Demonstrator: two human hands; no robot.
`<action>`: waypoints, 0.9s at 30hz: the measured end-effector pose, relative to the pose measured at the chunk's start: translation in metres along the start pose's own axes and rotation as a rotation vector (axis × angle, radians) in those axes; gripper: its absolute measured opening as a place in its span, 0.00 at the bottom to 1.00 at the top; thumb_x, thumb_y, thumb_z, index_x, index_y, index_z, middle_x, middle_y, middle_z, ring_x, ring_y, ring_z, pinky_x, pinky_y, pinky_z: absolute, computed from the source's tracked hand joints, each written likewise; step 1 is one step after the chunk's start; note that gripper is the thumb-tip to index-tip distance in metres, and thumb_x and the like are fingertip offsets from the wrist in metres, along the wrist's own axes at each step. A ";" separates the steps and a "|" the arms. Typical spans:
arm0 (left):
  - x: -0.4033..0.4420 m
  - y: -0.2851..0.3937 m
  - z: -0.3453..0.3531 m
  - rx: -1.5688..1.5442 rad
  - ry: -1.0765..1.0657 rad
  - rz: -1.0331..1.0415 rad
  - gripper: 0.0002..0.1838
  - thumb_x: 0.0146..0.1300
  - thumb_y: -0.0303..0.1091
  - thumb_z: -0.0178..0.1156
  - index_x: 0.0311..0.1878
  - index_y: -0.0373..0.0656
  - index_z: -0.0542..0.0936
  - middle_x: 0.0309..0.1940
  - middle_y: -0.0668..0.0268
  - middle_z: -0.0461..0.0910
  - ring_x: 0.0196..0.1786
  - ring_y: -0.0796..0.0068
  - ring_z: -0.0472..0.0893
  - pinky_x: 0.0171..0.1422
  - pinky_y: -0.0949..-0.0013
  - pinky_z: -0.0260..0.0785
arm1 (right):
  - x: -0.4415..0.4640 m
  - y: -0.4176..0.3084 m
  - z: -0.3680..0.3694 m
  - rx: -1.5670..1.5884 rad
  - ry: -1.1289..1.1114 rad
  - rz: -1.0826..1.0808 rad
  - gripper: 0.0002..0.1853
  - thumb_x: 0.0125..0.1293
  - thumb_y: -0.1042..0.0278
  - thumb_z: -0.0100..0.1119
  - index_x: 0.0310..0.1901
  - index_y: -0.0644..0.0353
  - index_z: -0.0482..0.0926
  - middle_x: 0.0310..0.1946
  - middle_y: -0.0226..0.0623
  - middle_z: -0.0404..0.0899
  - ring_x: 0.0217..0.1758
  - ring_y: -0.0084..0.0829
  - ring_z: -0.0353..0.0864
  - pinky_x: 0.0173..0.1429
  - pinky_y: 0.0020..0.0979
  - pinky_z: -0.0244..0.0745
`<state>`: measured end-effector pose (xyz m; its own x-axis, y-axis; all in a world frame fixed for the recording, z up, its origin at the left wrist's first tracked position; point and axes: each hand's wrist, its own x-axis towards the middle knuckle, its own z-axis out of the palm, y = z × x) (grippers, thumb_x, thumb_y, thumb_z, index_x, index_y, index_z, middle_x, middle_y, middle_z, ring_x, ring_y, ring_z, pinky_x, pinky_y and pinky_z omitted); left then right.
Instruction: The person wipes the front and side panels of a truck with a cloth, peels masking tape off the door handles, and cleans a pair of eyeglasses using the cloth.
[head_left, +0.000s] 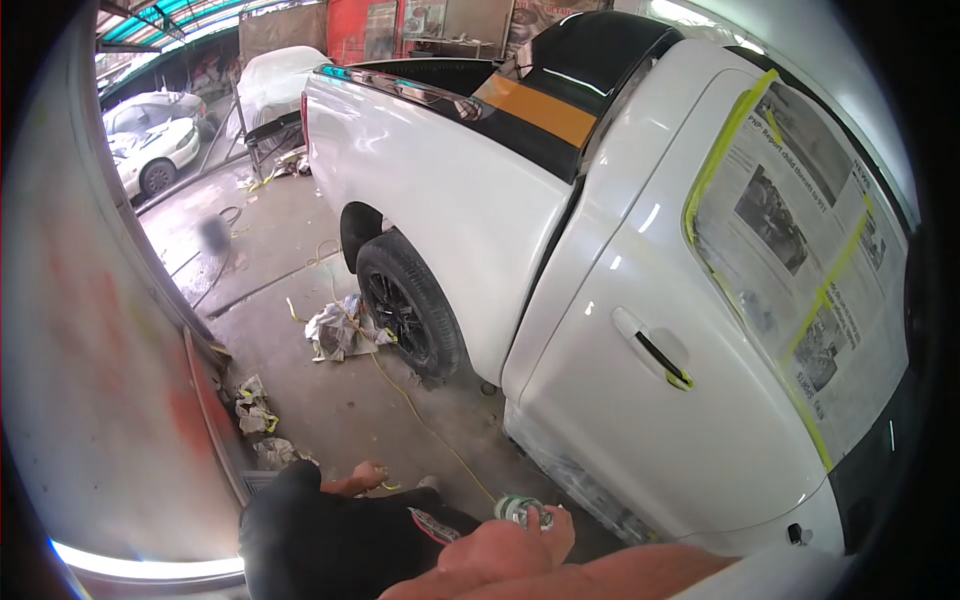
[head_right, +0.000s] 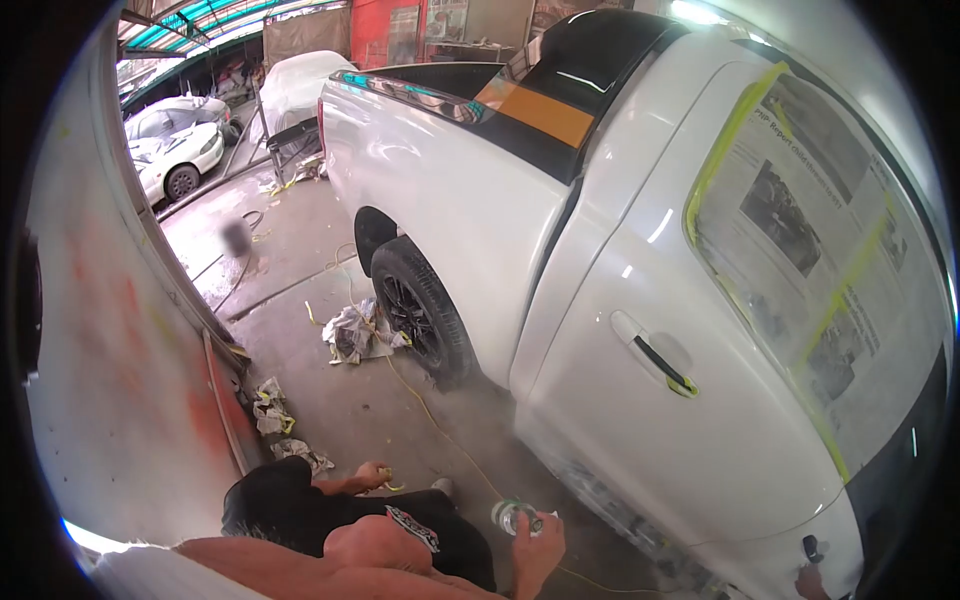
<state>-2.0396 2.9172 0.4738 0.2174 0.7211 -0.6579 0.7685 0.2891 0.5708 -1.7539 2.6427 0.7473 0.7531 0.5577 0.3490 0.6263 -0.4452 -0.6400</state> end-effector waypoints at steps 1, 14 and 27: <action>0.008 -0.004 -0.001 0.017 -0.010 0.005 0.23 0.58 0.43 0.73 0.57 0.47 0.88 0.35 0.60 0.89 0.32 0.67 0.88 0.42 0.64 0.81 | -0.001 -0.002 0.000 -0.002 -0.007 0.001 0.16 0.61 0.59 0.74 0.41 0.62 0.81 0.39 0.48 0.83 0.43 0.56 0.83 0.48 0.50 0.77; 0.060 -0.056 -0.081 0.291 0.111 0.011 0.22 0.57 0.53 0.70 0.36 0.40 0.91 0.30 0.56 0.89 0.35 0.59 0.89 0.46 0.57 0.81 | 0.011 -0.059 0.053 -0.091 -0.009 -0.004 0.16 0.63 0.56 0.73 0.42 0.61 0.82 0.39 0.47 0.83 0.43 0.55 0.84 0.47 0.49 0.78; 0.146 -0.109 -0.189 0.628 0.086 0.283 0.25 0.68 0.55 0.60 0.37 0.39 0.90 0.40 0.49 0.89 0.48 0.48 0.89 0.56 0.52 0.79 | 0.044 -0.151 0.163 -0.080 -0.137 0.222 0.19 0.64 0.50 0.72 0.44 0.58 0.84 0.41 0.46 0.85 0.43 0.53 0.86 0.46 0.48 0.80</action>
<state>-2.2054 3.1096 0.4087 0.4320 0.7698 -0.4699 0.8978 -0.3174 0.3054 -1.8481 2.8485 0.7481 0.8430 0.5272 0.1068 0.4667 -0.6180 -0.6327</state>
